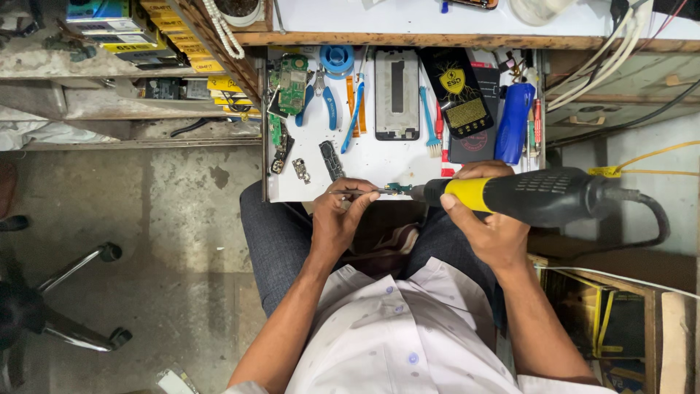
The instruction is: The person sits at a repair bench and works on a small phone circuit board. They hold the board with tweezers while directing a hot air gun at it, repositioning the board and picking at it with tweezers between heating passes.
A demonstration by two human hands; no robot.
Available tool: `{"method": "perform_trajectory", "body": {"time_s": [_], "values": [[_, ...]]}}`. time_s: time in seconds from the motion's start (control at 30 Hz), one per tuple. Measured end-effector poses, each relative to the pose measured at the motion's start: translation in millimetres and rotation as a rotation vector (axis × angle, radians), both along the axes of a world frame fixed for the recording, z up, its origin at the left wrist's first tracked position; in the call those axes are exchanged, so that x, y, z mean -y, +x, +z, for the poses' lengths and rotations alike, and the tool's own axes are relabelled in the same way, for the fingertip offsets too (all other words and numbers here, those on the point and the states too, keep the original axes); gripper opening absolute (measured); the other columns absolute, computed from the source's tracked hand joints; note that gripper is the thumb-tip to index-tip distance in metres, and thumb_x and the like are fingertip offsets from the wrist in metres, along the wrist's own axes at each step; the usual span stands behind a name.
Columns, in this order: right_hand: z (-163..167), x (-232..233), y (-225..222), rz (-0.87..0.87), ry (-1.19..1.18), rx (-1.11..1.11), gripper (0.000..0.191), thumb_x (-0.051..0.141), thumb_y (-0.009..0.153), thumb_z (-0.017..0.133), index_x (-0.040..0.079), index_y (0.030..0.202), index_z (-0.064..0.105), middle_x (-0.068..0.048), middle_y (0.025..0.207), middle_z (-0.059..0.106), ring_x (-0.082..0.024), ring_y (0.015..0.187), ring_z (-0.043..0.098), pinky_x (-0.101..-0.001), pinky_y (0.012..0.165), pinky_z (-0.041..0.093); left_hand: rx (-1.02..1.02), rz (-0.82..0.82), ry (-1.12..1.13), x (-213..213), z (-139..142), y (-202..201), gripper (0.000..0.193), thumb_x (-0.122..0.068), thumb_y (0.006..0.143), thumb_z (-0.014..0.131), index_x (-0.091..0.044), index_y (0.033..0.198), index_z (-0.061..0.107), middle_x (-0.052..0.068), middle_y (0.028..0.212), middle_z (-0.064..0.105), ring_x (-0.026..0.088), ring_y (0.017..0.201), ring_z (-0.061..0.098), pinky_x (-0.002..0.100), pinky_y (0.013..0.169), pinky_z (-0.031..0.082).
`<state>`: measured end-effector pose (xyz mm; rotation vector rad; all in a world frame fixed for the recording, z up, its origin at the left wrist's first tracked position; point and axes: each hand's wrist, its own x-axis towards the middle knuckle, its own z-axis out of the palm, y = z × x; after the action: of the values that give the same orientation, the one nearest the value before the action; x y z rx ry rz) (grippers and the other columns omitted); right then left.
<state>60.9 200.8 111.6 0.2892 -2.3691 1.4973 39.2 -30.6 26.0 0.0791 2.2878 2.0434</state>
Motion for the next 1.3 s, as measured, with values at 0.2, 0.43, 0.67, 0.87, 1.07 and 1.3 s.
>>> {"method": "perform_trajectory", "body": {"time_s": [0.2, 0.43, 0.67, 0.87, 1.07, 1.3], "values": [[4.9, 2.1, -1.9, 0.006, 0.058, -0.007, 0.029, 0.001, 0.090, 0.078, -0.002, 0.112, 0.061, -0.014, 0.112, 0.065, -0.023, 0.105, 0.064, -0.0351, 0.095, 0.053, -0.037, 0.000, -0.002, 0.0, -0.4, 0.1, 0.017, -0.014, 0.092, 0.077, 0.000, 0.102, 0.074, 0.008, 0.099, 0.077, 0.012, 0.085, 0.071, 0.025, 0.076, 0.058], [6.2, 1.9, -3.0, 0.005, 0.006, 0.010, 0.030, 0.002, 0.091, 0.078, -0.001, 0.114, 0.059, -0.013, 0.113, 0.064, -0.021, 0.105, 0.064, -0.0349, 0.096, 0.053, -0.017, 0.009, 0.006, -0.7, -0.2, 0.4, 0.017, -0.013, 0.092, 0.078, 0.000, 0.102, 0.073, 0.007, 0.096, 0.076, 0.012, 0.085, 0.071, 0.025, 0.076, 0.057], [5.1, 1.5, -3.4, 0.009, 0.027, 0.015, 0.030, 0.004, 0.091, 0.079, -0.001, 0.114, 0.060, -0.013, 0.112, 0.065, -0.022, 0.106, 0.064, -0.0348, 0.097, 0.053, -0.023, 0.014, -0.022, 0.1, -0.4, 0.7, 0.018, -0.014, 0.092, 0.078, 0.001, 0.100, 0.074, 0.008, 0.097, 0.076, 0.012, 0.084, 0.072, 0.026, 0.075, 0.058], [4.0, 2.2, -4.7, 0.007, -0.007, 0.019, 0.031, 0.006, 0.093, 0.079, -0.002, 0.115, 0.059, -0.013, 0.113, 0.064, -0.021, 0.107, 0.063, -0.0349, 0.098, 0.052, -0.047, 0.010, -0.005, -0.7, -2.7, 1.0, 0.018, -0.014, 0.092, 0.078, 0.001, 0.101, 0.074, 0.008, 0.098, 0.076, 0.012, 0.085, 0.072, 0.026, 0.076, 0.058], [5.1, 1.9, -3.8, 0.002, 0.030, 0.016, 0.028, 0.005, 0.092, 0.078, -0.001, 0.113, 0.061, -0.013, 0.112, 0.065, -0.021, 0.105, 0.064, -0.0345, 0.095, 0.053, -0.035, 0.008, 0.003, -1.2, -4.1, 1.4, 0.017, -0.014, 0.092, 0.078, 0.000, 0.101, 0.074, 0.007, 0.098, 0.076, 0.012, 0.085, 0.071, 0.025, 0.075, 0.057], [5.0, 3.2, -3.5, -0.002, -0.042, 0.034, 0.031, 0.005, 0.093, 0.078, -0.002, 0.116, 0.058, -0.013, 0.113, 0.064, -0.020, 0.105, 0.064, -0.0336, 0.096, 0.053, -0.026, 0.007, 0.007, -1.3, -3.1, 0.8, 0.018, -0.015, 0.092, 0.078, 0.000, 0.102, 0.074, 0.007, 0.098, 0.076, 0.011, 0.085, 0.071, 0.025, 0.074, 0.057]]}}
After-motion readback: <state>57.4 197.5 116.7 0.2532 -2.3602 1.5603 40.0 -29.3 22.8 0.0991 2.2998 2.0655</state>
